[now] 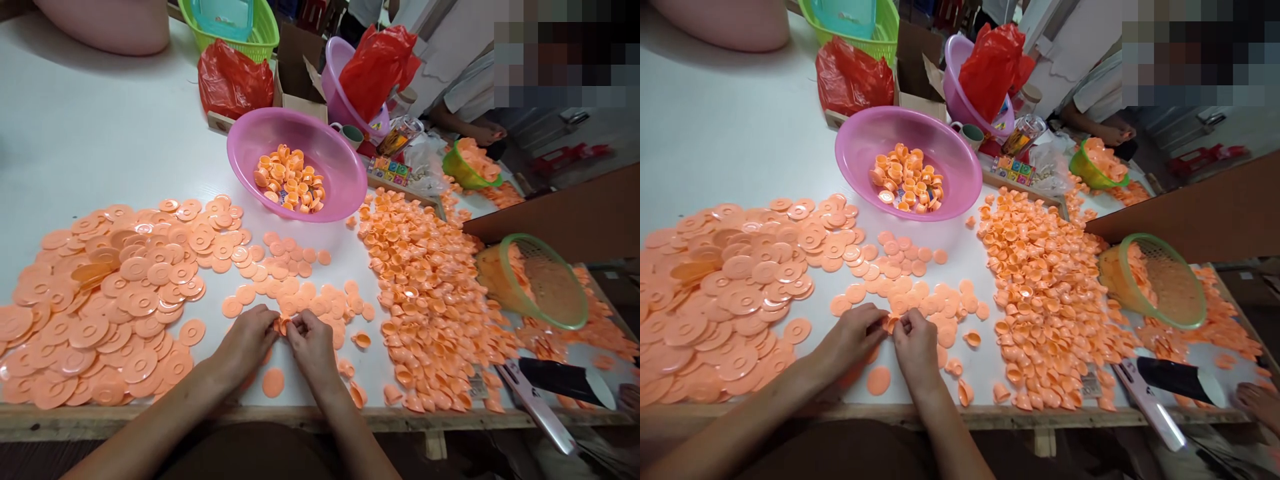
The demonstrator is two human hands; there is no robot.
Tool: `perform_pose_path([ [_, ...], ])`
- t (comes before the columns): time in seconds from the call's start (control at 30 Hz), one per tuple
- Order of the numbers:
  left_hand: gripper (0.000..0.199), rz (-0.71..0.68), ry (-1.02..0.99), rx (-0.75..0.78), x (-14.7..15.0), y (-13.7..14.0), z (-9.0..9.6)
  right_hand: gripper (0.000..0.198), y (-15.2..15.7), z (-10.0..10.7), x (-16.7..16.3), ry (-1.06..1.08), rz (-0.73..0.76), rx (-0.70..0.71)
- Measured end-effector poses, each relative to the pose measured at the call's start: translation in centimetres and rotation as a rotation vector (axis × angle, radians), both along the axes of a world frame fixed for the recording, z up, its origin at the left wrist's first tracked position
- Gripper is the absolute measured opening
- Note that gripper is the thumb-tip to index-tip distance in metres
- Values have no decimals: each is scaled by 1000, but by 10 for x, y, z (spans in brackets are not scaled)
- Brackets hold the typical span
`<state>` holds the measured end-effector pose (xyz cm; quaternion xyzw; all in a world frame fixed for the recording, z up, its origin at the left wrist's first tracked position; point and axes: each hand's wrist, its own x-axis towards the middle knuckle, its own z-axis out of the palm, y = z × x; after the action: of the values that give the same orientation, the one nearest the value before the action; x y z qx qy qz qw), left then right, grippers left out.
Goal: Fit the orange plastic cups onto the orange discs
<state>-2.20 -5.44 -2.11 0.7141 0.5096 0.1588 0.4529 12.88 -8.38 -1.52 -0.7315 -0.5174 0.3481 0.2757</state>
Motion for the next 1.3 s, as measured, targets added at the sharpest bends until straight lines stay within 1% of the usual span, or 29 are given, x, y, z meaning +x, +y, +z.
perform_pose_path([
  [0.03, 11, 32, -51, -48, 0, 3, 3, 15, 1, 0, 0, -15, 9, -3],
  [0.1, 15, 88, -138, -118, 3, 10, 8, 14, 2, 1, 0, -37, 16, -5],
  [0.17, 12, 115, -181, -110, 6, 14, 10, 13, 2, 3, 0, -50, 22, 1],
  [0.23, 8, 113, -191, -63, 10, 13, 7, 13, 0, 3, -1, -60, 26, 15],
  [0.3, 12, 119, -207, -46, 10, 11, 1, 15, -4, 2, -4, -78, 19, 42],
  [0.37, 14, 132, -215, -67, 8, 8, -4, 17, -9, -1, -8, -90, 3, 80],
  [0.43, 13, 148, -197, -121, 7, 8, -7, 17, -12, -6, -12, -75, -18, 116],
  [0.5, 12, 156, -158, -162, 8, 10, -7, 16, -12, -8, -14, -47, -34, 136],
  [0.53, 11, 156, -127, -149, 9, 11, -6, 15, -10, -8, -14, -31, -37, 136],
  [0.6, 10, 143, -67, -52, 13, 10, -3, 14, -7, -5, -11, 36, -24, 100],
  [0.67, 10, 147, -45, 26, 14, 6, 1, 13, -6, 3, 0, 163, 34, 35],
  [0.7, 11, 164, -63, 17, 13, 3, 3, 14, -7, 8, 10, 213, 50, 31],
  [0.73, 12, 188, -99, -28, 11, 0, 6, 15, -11, 12, 22, 229, 41, 56],
  [0.77, 13, 225, -146, -95, 9, -2, 10, 16, -15, 15, 37, 199, 0, 108],
  [0.83, 15, 298, -257, -226, 4, 0, 24, 18, -29, 17, 70, 25, -149, 243],
  [0.87, 15, 330, -306, -252, 3, 7, 34, 19, -35, 17, 88, -77, -217, 284],
  [0.9, 15, 361, -337, -241, 3, 18, 47, 20, -41, 16, 103, -164, -256, 298],
  [0.97, 11, 424, -366, -109, 7, 55, 77, 21, -48, 13, 126, -287, -256, 291],
  [1.03, 7, 525, -399, 108, 15, 104, 107, 22, -45, 10, 134, -354, -191, 301],
  [1.07, 10, 569, -452, 177, 19, 128, 120, 23, -39, 9, 133, -373, -152, 322],
  [1.1, 17, 615, -498, 224, 21, 148, 129, 25, -32, 8, 130, -379, -116, 343],
  [1.13, 26, 637, -512, 259, 23, 162, 135, 26, -24, 6, 126, -371, -85, 356],
  [1.17, 32, 632, -490, 291, 22, 169, 137, 26, -15, 5, 121, -352, -57, 356],
  [1.2, 34, 594, -423, 321, 18, 167, 135, 26, -8, 4, 117, -329, -37, 345],
  [1.23, 31, 507, -323, 340, 13, 157, 130, 23, -1, 2, 114, -307, -25, 327],
  [1.27, 23, 374, -212, 340, 5, 139, 120, 21, 4, 1, 113, -287, -27, 307],
  [1.3, 12, 222, -93, 320, -5, 116, 108, 18, 6, 0, 113, -262, -44, 289],
])
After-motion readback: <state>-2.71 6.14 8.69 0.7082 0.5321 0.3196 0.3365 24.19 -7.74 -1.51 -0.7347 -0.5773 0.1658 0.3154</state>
